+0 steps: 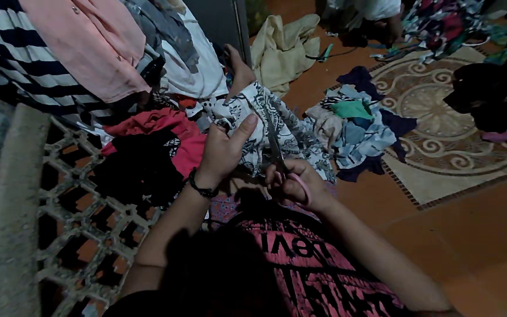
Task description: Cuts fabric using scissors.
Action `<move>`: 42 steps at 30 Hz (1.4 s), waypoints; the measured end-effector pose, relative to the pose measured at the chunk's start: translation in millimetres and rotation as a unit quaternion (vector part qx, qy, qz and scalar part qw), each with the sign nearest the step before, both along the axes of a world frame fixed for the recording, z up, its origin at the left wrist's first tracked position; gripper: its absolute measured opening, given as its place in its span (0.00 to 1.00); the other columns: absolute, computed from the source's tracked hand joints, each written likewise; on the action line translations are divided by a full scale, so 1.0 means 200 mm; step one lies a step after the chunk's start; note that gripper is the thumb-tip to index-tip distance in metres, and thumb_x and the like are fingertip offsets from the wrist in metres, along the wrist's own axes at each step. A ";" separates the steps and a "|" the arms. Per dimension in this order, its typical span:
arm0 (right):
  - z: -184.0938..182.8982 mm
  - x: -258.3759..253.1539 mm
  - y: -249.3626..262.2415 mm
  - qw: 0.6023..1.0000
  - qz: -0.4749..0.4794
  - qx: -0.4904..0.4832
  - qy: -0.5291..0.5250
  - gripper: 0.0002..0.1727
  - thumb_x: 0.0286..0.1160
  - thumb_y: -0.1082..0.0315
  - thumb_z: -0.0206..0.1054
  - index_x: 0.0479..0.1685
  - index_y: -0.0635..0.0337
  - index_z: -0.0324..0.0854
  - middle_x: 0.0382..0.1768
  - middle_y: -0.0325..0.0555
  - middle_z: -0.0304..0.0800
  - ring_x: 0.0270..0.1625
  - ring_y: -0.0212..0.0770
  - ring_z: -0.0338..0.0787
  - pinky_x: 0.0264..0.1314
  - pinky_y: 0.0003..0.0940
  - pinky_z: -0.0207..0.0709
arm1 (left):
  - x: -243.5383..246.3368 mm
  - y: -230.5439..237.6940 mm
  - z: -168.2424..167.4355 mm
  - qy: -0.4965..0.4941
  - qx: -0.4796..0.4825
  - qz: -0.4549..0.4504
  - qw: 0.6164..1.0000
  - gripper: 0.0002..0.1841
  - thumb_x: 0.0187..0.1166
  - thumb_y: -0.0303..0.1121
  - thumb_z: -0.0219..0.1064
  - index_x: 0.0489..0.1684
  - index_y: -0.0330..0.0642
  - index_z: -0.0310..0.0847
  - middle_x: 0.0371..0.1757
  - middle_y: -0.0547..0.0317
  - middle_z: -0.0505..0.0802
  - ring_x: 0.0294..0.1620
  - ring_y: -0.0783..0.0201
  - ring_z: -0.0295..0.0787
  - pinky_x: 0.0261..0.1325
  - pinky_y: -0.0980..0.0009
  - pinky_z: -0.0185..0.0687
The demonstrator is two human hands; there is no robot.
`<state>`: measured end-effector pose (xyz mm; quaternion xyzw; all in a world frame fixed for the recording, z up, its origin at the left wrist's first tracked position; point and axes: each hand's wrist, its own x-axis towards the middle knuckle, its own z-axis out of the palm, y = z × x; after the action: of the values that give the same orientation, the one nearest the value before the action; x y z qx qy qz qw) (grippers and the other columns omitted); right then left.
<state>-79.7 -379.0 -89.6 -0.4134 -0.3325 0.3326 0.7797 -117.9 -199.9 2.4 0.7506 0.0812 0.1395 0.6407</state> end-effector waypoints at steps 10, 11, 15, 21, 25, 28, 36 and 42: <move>0.02 0.04 0.00 1.000 0.011 0.012 -0.011 0.25 0.72 0.35 0.69 0.45 0.47 0.88 0.28 0.23 0.87 0.26 0.19 0.83 0.27 0.15 0.77 | 0.00 0.00 -0.04 -0.070 0.036 -0.059 0.995 0.14 0.79 0.25 0.68 0.60 0.38 0.77 0.46 0.68 0.93 0.46 0.77 0.92 0.53 0.74 0.92; 0.02 0.04 0.00 1.000 0.012 0.014 -0.011 0.24 0.72 0.36 0.69 0.45 0.47 0.88 0.28 0.23 0.87 0.26 0.18 0.83 0.26 0.15 0.77 | 0.00 0.00 -0.04 -0.069 0.038 -0.060 0.995 0.14 0.79 0.25 0.68 0.59 0.38 0.78 0.46 0.68 0.93 0.46 0.77 0.92 0.54 0.74 0.91; 0.02 0.03 -0.01 1.000 0.007 0.011 -0.013 0.21 0.73 0.39 0.71 0.43 0.47 0.88 0.29 0.24 0.88 0.25 0.18 0.82 0.25 0.15 0.76 | -0.01 0.01 -0.02 -0.050 0.040 -0.061 0.996 0.14 0.78 0.24 0.68 0.60 0.39 0.77 0.45 0.68 0.93 0.45 0.77 0.92 0.52 0.76 0.91; 0.02 0.02 -0.03 1.000 -0.005 -0.020 -0.012 0.18 0.71 0.42 0.74 0.40 0.47 0.88 0.26 0.21 0.87 0.23 0.16 0.80 0.23 0.13 0.74 | -0.01 0.02 -0.01 -0.041 0.038 -0.077 0.995 0.14 0.77 0.25 0.70 0.59 0.39 0.78 0.45 0.68 0.94 0.43 0.77 0.92 0.49 0.76 0.92; 0.02 0.02 -0.04 0.999 -0.009 -0.034 -0.013 0.19 0.71 0.42 0.74 0.40 0.47 0.88 0.26 0.21 0.86 0.22 0.16 0.80 0.22 0.14 0.74 | -0.02 0.03 -0.02 -0.026 0.031 -0.081 0.996 0.18 0.75 0.26 0.72 0.62 0.41 0.77 0.47 0.68 0.93 0.44 0.77 0.92 0.49 0.76 0.92; 0.01 0.02 -0.04 1.000 -0.009 -0.023 -0.013 0.21 0.71 0.39 0.73 0.41 0.47 0.88 0.26 0.22 0.87 0.22 0.17 0.80 0.22 0.14 0.74 | -0.02 0.03 -0.03 -0.029 0.026 -0.082 0.996 0.20 0.74 0.25 0.72 0.64 0.37 0.75 0.48 0.65 0.93 0.46 0.75 0.92 0.53 0.74 0.92; 0.01 0.02 -0.05 0.999 -0.013 -0.036 -0.010 0.16 0.72 0.45 0.75 0.40 0.47 0.89 0.25 0.21 0.87 0.22 0.17 0.80 0.22 0.14 0.75 | -0.01 0.05 -0.04 -0.036 0.035 -0.092 0.994 0.18 0.73 0.25 0.73 0.60 0.36 0.78 0.46 0.65 0.93 0.46 0.75 0.92 0.53 0.75 0.91; -0.02 -0.01 -0.06 0.998 -0.023 -0.059 0.002 0.16 0.70 0.47 0.77 0.41 0.48 0.89 0.27 0.22 0.88 0.22 0.16 0.80 0.22 0.14 0.75 | -0.03 0.03 -0.03 0.069 -0.068 -0.064 0.993 0.13 0.79 0.28 0.69 0.59 0.43 0.81 0.42 0.65 0.95 0.40 0.73 0.93 0.45 0.72 0.93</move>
<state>-81.1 -390.2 -93.0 -0.4658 -0.3016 0.3347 0.7617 -124.6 -194.1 -3.9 0.7168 0.0868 0.0403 0.6907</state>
